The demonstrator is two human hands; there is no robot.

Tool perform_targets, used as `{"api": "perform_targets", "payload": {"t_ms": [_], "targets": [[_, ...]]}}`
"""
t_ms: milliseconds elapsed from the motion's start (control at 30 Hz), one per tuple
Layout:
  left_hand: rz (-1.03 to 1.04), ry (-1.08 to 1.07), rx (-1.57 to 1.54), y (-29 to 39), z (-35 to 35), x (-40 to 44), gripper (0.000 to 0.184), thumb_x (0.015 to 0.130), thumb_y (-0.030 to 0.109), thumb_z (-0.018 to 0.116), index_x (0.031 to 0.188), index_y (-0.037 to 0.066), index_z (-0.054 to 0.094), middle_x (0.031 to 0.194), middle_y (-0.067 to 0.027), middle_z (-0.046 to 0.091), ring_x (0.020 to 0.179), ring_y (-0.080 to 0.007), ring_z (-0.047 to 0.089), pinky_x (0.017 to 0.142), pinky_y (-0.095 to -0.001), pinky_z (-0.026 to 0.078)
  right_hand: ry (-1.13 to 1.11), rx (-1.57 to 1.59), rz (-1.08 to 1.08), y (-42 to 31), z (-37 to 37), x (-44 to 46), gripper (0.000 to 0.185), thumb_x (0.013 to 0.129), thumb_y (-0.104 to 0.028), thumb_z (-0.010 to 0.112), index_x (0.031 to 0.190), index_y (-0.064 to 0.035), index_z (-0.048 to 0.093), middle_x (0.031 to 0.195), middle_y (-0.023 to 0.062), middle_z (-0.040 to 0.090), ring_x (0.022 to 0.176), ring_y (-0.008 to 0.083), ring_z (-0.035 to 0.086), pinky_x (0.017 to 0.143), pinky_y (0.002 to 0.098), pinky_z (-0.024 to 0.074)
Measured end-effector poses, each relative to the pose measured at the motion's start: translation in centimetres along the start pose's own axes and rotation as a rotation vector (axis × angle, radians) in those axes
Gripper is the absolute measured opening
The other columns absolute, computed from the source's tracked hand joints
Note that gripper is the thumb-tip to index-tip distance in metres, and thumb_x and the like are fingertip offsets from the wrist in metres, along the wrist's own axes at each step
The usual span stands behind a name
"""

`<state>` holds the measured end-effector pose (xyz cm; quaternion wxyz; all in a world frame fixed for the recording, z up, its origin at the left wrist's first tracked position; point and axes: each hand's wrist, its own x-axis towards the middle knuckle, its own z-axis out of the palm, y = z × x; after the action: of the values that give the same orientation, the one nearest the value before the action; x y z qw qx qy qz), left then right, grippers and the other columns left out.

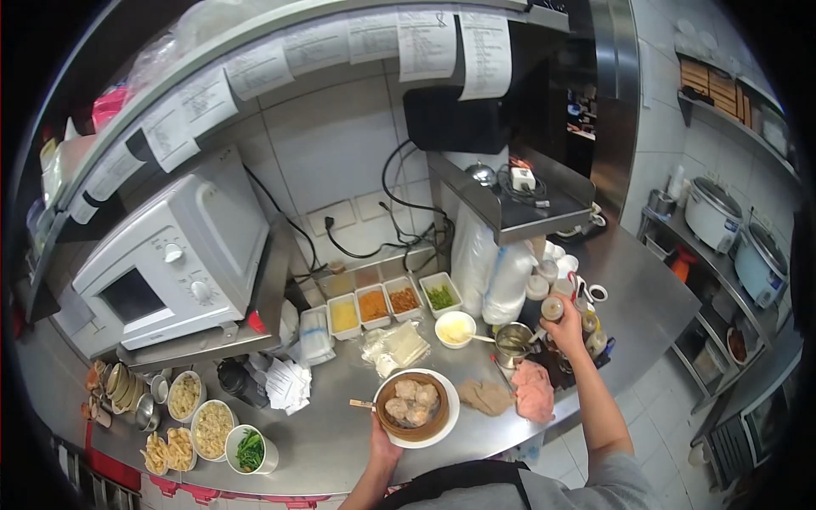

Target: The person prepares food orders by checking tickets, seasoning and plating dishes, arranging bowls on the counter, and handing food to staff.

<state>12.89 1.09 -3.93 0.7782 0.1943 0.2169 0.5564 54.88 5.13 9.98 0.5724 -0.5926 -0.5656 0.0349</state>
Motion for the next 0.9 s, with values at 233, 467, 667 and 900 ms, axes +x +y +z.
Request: {"api": "perform_targets", "payload": {"t_ms": [233,467,667,900], "targets": [[-0.081,-0.001,0.065,3.0,7.6,-2.0,0.055,0.095,0.046,0.025,0.133,0.008,0.035,0.135,-0.0123,0.04,0.122,-0.03,0.041,0.103,-0.0457,0.032,-0.081,-0.254,0.298,3.1,1.4,0.2,0.058,0.061,-0.008,0.077,0.111,0.001,0.051,0.104,0.023,0.059,0.097,0.0385,0.057,0.082,0.0393,0.0458],[-0.272,-0.115,0.096,3.9,13.1,-1.6,0.053,0.096,0.044,0.028,0.132,0.006,0.036,0.133,-0.0139,0.042,0.123,-0.0291,0.04,0.103,-0.0446,0.033,-0.056,0.461,0.342,-5.1,1.2,-8.3,0.048,0.087,-0.024,0.058,0.125,-0.0004,0.042,0.119,0.0143,0.052,0.107,0.0322,0.051,0.094,0.0401,0.04],[-0.517,-0.086,0.248,1.9,16.2,-0.8,0.056,0.095,0.046,0.03,0.134,0.006,0.033,0.133,-0.015,0.041,0.121,-0.0267,0.043,0.103,-0.0426,0.033,-0.116,1.554,0.904,-14.8,1.1,-18.7,0.059,0.094,-0.048,0.029,0.135,-0.0047,0.031,0.135,0.0159,0.039,0.121,0.0274,0.042,0.099,0.0421,0.0379],[-0.762,-0.355,0.343,-3.4,20.2,-0.8,0.065,0.092,0.056,0.026,0.139,0.012,0.026,0.138,-0.01,0.036,0.125,-0.0235,0.038,0.102,-0.0434,0.033,0.303,1.218,0.756,-12.9,-4.3,-21.1,0.045,0.092,-0.033,0.043,0.124,-0.0004,0.044,0.12,0.0161,0.052,0.105,0.0278,0.055,0.092,0.0411,0.0457]]}}
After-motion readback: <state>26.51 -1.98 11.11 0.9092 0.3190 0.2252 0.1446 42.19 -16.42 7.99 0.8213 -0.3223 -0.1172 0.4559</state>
